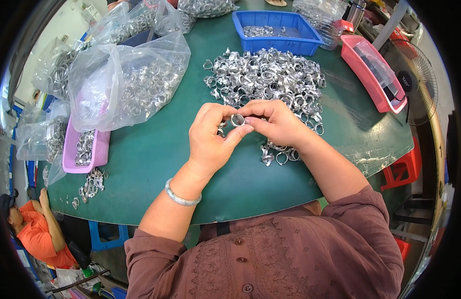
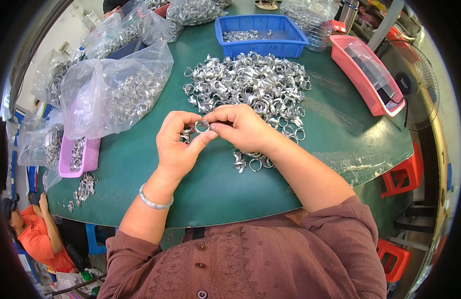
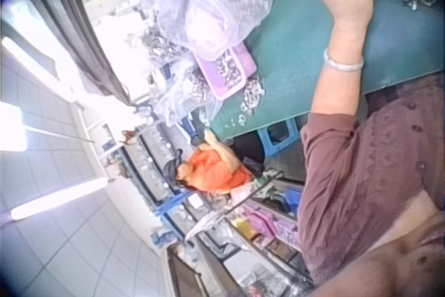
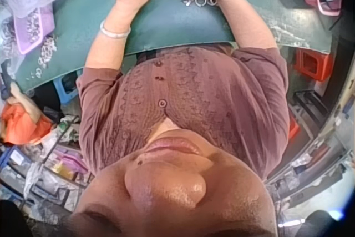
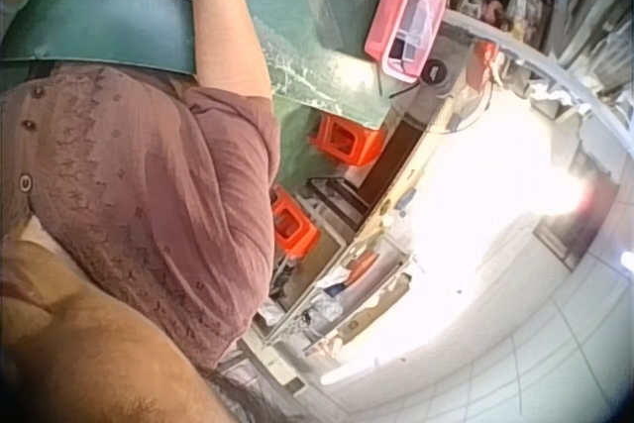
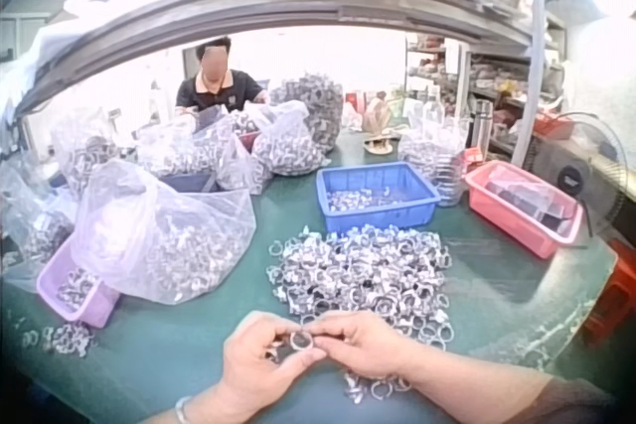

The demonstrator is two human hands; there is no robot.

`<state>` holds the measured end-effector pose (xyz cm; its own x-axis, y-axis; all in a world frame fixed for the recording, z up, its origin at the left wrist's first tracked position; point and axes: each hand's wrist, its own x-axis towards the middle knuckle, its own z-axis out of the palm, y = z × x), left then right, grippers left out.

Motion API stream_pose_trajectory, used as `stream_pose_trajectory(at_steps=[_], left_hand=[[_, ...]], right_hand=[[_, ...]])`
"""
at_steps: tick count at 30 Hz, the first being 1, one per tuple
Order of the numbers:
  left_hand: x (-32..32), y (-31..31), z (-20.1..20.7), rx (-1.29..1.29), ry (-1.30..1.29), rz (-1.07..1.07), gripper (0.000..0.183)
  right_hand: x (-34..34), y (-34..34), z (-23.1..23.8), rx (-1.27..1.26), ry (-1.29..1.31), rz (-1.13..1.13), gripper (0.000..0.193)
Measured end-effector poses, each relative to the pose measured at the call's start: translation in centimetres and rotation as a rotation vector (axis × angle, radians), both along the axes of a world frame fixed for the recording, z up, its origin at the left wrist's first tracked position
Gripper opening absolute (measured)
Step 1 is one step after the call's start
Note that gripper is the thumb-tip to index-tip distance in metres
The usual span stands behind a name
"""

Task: The person assembles metal keychains by manually threading small decorative metal charms onto circular metal rings. The person picks up rings and charms from piles on the table, connects them by hand, and places the finished keychains into a collection in their left hand or into a bin.

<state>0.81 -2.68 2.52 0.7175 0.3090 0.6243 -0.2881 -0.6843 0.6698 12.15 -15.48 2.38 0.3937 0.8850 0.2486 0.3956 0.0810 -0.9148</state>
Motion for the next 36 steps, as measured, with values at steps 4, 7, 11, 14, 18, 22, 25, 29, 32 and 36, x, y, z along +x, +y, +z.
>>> stream_pose_trajectory(at_steps=[4,7,11,14,18,22,25,29,32,36], left_hand=[[0.0,0.1,0.0,0.015,-0.023,-0.018,0.029],[0.0,0.0,0.1,-0.004,-0.021,-0.033,0.030],[0.1,0.0,0.1,0.011,-0.048,-0.033,0.029],[0.1,-0.1,0.0,-0.004,-0.055,-0.039,0.030],[0.2,-0.2,-0.2,-0.023,-0.061,-0.041,0.031],[0.2,-0.1,-0.6,-0.014,-0.045,-0.056,0.033],[0.2,-0.1,-0.7,0.017,-0.069,-0.061,0.033],[0.3,-0.2,-0.5,0.032,-0.091,-0.033,0.032],[0.4,-0.3,-0.5,0.063,-0.109,-0.029,0.032],[0.2,-0.2,-0.6,0.079,-0.107,-0.035,0.034]], right_hand=[[-0.1,-0.1,0.2,-0.007,0.326,0.005,0.018],[0.0,-0.2,0.3,-0.028,0.432,0.004,0.019],[0.0,-0.3,0.3,0.023,0.556,0.014,0.019],[-0.1,-0.2,0.4,0.047,0.609,0.007,0.018],[-0.3,-0.3,0.7,0.090,0.610,0.017,0.015],[-0.5,-0.3,0.8,0.081,0.545,-0.017,0.012],[-1.0,-0.2,0.9,0.097,0.497,-0.057,0.009],[-1.5,-0.2,1.1,0.112,0.434,-0.118,0.008],[-1.5,-0.2,1.0,0.114,0.420,-0.136,0.009],[-1.6,-0.1,0.9,0.120,0.402,-0.138,0.009]])
